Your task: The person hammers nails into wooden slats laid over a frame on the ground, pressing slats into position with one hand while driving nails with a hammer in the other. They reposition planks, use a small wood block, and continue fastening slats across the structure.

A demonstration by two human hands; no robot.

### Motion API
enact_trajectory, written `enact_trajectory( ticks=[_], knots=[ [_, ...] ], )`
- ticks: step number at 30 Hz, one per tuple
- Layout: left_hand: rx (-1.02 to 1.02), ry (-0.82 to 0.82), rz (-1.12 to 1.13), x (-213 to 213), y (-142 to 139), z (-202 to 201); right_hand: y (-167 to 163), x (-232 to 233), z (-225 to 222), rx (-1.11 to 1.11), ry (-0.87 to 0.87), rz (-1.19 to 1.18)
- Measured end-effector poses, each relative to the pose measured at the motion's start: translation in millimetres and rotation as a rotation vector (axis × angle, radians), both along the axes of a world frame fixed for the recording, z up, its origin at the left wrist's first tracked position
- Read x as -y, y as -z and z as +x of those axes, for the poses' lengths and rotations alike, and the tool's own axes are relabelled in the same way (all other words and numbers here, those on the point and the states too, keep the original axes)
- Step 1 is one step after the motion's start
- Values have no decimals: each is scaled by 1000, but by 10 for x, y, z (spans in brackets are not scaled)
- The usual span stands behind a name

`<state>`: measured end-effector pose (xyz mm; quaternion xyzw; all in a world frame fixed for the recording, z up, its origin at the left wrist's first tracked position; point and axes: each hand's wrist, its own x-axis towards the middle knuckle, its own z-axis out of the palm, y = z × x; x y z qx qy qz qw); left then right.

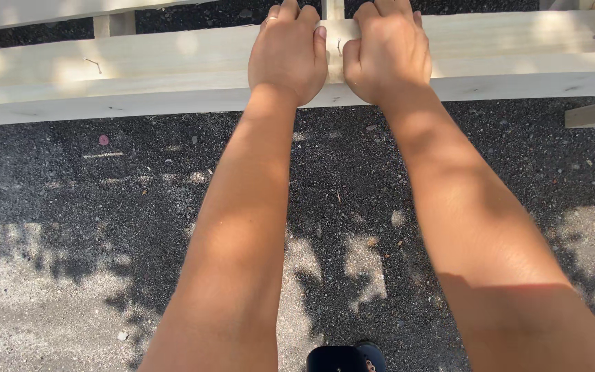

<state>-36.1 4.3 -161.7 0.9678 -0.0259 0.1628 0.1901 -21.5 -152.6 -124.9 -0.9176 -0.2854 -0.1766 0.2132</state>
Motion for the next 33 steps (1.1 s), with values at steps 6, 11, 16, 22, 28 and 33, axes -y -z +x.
enact_trajectory(
  ticks=[6,11,16,22,28,33],
  knots=[
    [-61,3,17,-14,36,70,85,22,129,-6,23,-95],
    [-161,10,58,-18,2,133,157,64,239,-126,52,-127],
    [-102,-20,66,-8,-189,250,90,35,430,-214,68,-113],
    [-453,-28,79,-27,-385,402,-9,-1,564,-355,107,-169],
    [-427,-29,36,-53,-425,465,-84,-43,617,-350,105,-192],
    [-434,-28,46,-92,-429,495,-149,-110,666,-364,108,-236]
  ],
)
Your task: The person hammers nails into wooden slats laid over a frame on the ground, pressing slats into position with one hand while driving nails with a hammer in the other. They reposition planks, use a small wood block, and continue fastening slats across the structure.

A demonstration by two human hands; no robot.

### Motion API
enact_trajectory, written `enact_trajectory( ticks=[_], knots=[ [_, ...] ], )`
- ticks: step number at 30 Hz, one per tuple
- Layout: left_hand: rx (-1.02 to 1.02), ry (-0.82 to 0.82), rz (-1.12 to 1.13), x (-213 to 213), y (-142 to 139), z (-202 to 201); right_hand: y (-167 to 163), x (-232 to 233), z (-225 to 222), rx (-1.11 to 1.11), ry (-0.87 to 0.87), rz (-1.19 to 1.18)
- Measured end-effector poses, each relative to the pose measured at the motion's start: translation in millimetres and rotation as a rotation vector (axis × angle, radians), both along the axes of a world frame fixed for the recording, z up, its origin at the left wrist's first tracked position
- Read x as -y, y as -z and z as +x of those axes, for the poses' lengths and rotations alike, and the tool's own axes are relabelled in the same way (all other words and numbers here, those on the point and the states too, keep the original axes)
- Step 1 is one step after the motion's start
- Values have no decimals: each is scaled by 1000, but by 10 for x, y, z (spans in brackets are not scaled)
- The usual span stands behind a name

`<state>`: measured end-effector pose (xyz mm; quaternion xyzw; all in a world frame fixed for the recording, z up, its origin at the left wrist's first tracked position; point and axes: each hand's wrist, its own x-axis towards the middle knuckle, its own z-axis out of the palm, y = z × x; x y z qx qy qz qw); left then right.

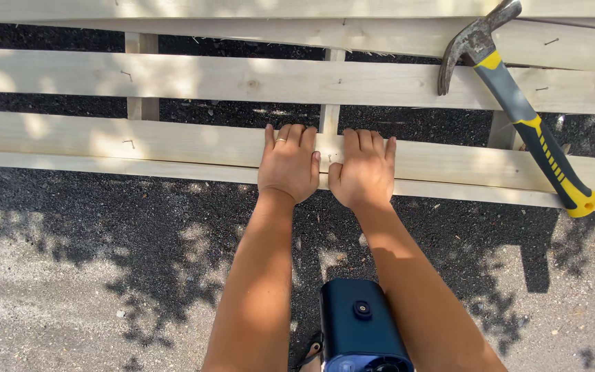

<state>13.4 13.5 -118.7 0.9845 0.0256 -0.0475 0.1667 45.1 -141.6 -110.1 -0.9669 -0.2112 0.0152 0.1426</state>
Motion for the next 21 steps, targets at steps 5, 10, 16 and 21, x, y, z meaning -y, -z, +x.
enact_trajectory(
  ticks=[5,10,16,21],
  knots=[
    [10,3,-5,-16,-68,9,-70,-34,9,-10,2,-13],
    [-33,1,-42,-60,-143,103,-93,-85,171,-121,42,-80],
    [-53,-25,-91,-50,-167,211,-72,-115,347,-83,140,31],
    [23,-82,-254,-124,-149,257,-67,-113,383,-200,161,-120]
  ],
)
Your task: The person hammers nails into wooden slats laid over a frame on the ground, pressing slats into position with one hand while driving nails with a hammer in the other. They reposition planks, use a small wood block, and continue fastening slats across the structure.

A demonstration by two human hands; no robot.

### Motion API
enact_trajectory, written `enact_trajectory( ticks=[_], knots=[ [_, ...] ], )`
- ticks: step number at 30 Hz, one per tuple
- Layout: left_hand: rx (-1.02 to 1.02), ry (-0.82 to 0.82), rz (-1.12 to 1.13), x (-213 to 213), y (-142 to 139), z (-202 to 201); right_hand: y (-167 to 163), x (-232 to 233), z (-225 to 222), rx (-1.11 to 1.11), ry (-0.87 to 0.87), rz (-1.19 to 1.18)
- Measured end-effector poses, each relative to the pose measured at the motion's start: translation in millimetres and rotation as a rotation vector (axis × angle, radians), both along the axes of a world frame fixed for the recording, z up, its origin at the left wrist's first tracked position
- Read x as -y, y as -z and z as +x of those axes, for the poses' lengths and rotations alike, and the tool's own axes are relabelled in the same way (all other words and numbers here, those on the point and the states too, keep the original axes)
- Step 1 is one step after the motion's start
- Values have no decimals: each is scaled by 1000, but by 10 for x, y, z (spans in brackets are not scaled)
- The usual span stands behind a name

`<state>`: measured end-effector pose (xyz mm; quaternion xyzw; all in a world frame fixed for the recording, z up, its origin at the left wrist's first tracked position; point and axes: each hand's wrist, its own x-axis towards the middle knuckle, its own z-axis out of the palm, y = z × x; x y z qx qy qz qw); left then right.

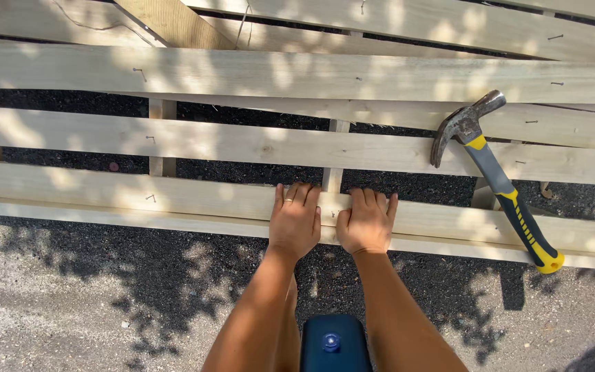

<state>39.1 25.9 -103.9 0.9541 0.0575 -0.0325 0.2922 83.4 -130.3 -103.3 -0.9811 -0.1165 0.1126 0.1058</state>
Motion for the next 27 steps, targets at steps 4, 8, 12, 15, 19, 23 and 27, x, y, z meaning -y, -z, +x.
enact_trajectory(
  ticks=[4,8,12,15,19,23,27],
  knots=[
    [93,-133,2,-53,38,72,-48,-35,40,6,-6,2],
    [65,-123,-41,2,65,109,-129,-48,58,44,-24,23],
    [136,-85,-19,19,70,110,-134,-45,55,3,-18,-3],
    [116,-94,12,24,58,115,-91,-48,56,-67,14,-55],
    [54,-138,46,46,43,129,-55,-50,70,-70,26,-44],
    [39,-145,32,40,38,144,-77,-52,108,-126,19,-79],
    [88,-176,-5,1,9,162,-106,-77,164,-124,-7,-100]
  ],
)
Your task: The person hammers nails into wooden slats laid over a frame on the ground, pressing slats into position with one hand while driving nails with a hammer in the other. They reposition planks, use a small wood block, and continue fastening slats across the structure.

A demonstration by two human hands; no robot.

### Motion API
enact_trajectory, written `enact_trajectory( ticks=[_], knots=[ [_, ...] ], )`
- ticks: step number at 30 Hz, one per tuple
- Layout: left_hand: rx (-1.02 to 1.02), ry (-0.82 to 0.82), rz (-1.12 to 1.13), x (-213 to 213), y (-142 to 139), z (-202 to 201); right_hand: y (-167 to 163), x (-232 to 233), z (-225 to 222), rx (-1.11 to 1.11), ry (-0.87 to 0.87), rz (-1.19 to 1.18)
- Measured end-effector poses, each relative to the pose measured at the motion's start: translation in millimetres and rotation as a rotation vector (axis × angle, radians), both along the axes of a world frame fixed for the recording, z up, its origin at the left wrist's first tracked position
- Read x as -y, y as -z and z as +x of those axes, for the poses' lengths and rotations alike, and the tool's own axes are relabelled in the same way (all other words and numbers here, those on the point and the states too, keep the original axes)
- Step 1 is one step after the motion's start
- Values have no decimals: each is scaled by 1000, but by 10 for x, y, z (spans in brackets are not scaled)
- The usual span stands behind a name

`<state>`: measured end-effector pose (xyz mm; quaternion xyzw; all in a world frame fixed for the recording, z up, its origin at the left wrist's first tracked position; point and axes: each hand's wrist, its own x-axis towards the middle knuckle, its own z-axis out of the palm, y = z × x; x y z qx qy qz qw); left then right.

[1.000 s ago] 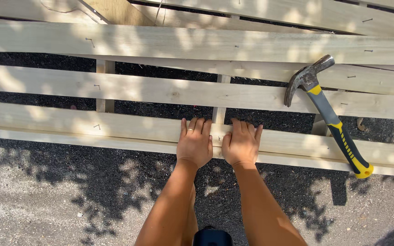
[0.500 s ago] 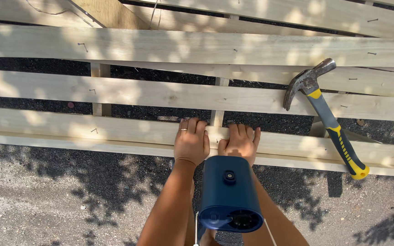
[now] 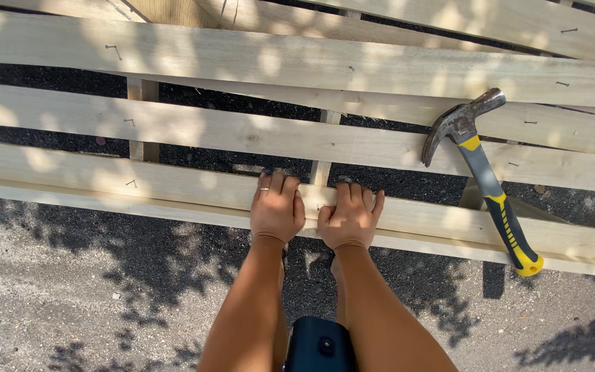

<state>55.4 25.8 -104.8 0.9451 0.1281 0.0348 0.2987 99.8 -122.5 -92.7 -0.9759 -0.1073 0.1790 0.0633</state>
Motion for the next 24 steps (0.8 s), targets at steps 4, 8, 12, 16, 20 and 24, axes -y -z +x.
enact_trajectory(
  ticks=[4,8,12,16,20,24],
  knots=[
    [-16,-48,-35,5,-44,15,-8,-9,44,-58,21,15],
    [-58,-47,41,29,-28,51,16,21,70,-21,-2,32],
    [-153,-21,60,8,26,100,78,-7,82,-32,-24,15],
    [-104,-17,62,-24,42,131,55,41,106,-23,-6,106],
    [-139,-26,105,-31,34,145,-143,592,279,200,-40,421],
    [-131,-29,106,-18,33,142,-299,1555,693,455,161,80]
  ],
)
